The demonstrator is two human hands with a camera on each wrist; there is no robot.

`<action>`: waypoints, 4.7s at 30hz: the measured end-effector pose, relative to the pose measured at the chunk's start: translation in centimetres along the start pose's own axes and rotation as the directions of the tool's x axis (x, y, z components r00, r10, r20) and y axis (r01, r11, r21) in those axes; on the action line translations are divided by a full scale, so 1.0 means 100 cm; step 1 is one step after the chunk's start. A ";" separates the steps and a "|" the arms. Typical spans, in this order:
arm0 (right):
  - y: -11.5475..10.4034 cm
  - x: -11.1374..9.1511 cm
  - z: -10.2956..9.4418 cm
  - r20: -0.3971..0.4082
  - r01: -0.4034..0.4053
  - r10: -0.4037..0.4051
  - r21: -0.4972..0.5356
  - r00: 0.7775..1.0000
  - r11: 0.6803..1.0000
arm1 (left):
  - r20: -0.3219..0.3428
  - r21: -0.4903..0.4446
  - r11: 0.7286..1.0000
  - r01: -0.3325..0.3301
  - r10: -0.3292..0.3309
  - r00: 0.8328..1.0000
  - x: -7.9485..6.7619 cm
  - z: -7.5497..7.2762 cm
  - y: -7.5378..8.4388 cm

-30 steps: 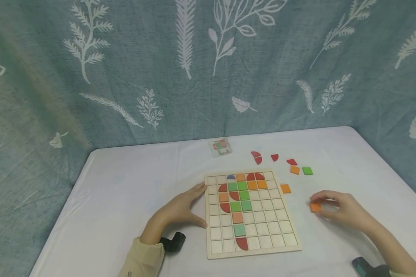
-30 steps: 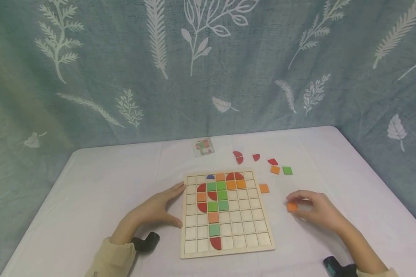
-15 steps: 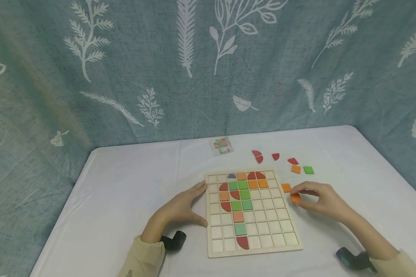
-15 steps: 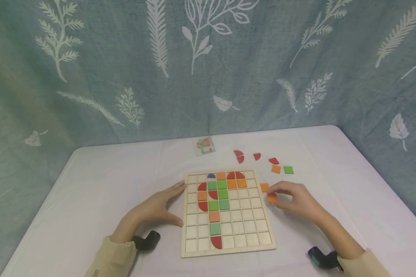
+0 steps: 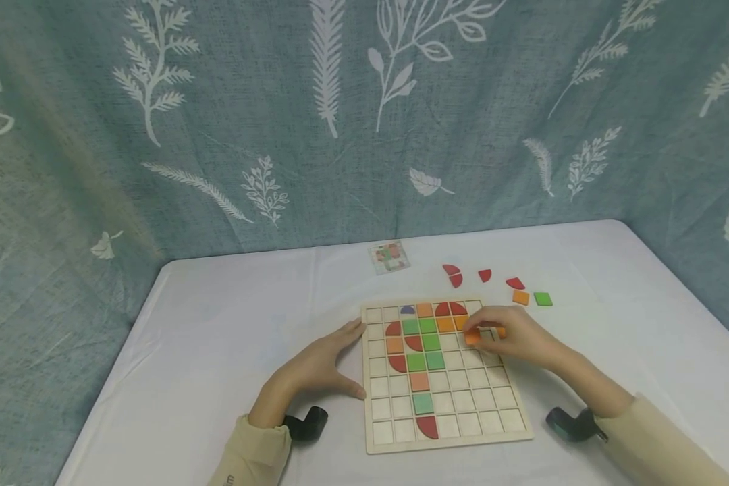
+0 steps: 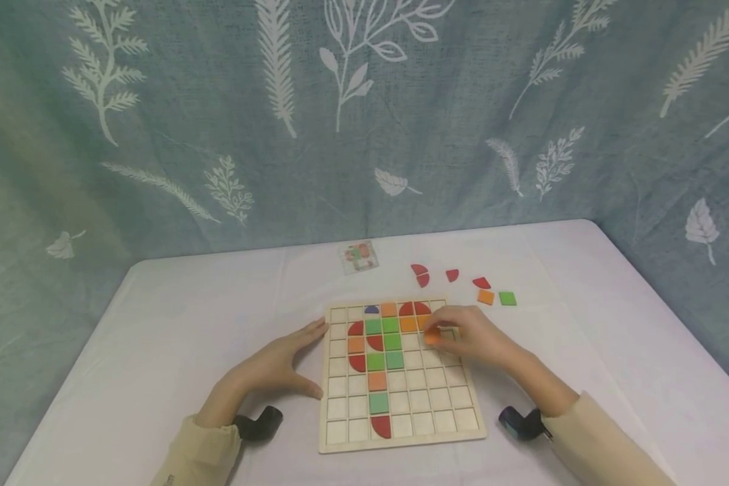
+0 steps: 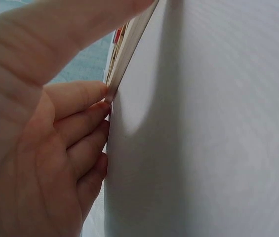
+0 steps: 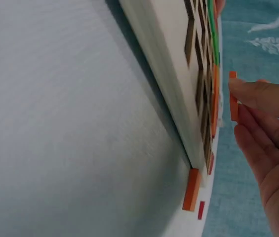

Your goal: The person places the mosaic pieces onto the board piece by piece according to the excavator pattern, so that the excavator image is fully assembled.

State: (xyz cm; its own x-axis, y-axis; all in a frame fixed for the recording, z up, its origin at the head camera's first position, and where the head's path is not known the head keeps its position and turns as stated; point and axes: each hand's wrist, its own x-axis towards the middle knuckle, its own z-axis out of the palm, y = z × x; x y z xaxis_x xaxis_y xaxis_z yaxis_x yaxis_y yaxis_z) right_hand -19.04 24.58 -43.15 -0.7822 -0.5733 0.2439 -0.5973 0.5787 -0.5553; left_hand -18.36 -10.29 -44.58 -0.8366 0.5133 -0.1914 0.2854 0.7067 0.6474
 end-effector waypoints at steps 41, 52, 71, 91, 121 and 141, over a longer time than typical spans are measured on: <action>0.028 -0.017 -0.016 -0.040 -0.264 0.269 0.101 0.962 0.959 | -0.006 -0.002 1.000 -0.008 0.008 1.000 0.000 -0.001 -0.001; 0.046 -0.028 -0.015 0.015 -0.290 0.291 0.155 0.956 0.944 | -0.010 0.006 1.000 0.001 -0.001 1.000 -0.001 0.000 0.002; 0.052 -0.032 -0.013 -0.009 -0.253 0.263 0.236 0.965 0.938 | -0.001 0.001 1.000 -0.003 0.003 1.000 -0.002 -0.001 0.002; 0.025 -0.020 -0.024 -0.050 -0.250 0.261 0.159 0.964 0.955 | 0.003 0.003 1.000 -0.001 0.001 1.000 -0.002 -0.002 0.002; -0.012 0.021 0.022 0.083 -0.089 0.085 0.049 0.993 0.995 | 0.004 0.007 1.000 -0.004 0.004 1.000 -0.001 -0.001 0.000; -0.011 0.021 0.023 0.086 -0.078 0.077 0.009 0.993 0.997 | 0.003 0.012 1.000 -0.008 0.007 1.000 0.000 -0.001 0.000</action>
State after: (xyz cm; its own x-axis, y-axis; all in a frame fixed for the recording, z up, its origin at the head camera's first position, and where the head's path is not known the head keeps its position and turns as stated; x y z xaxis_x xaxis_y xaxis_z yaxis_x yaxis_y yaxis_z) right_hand -19.60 21.39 -43.82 -0.8079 -0.5745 0.1312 -0.5325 0.6165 -0.5799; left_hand -18.35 -10.32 -44.49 -0.8332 0.5198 -0.1886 0.2974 0.7088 0.6397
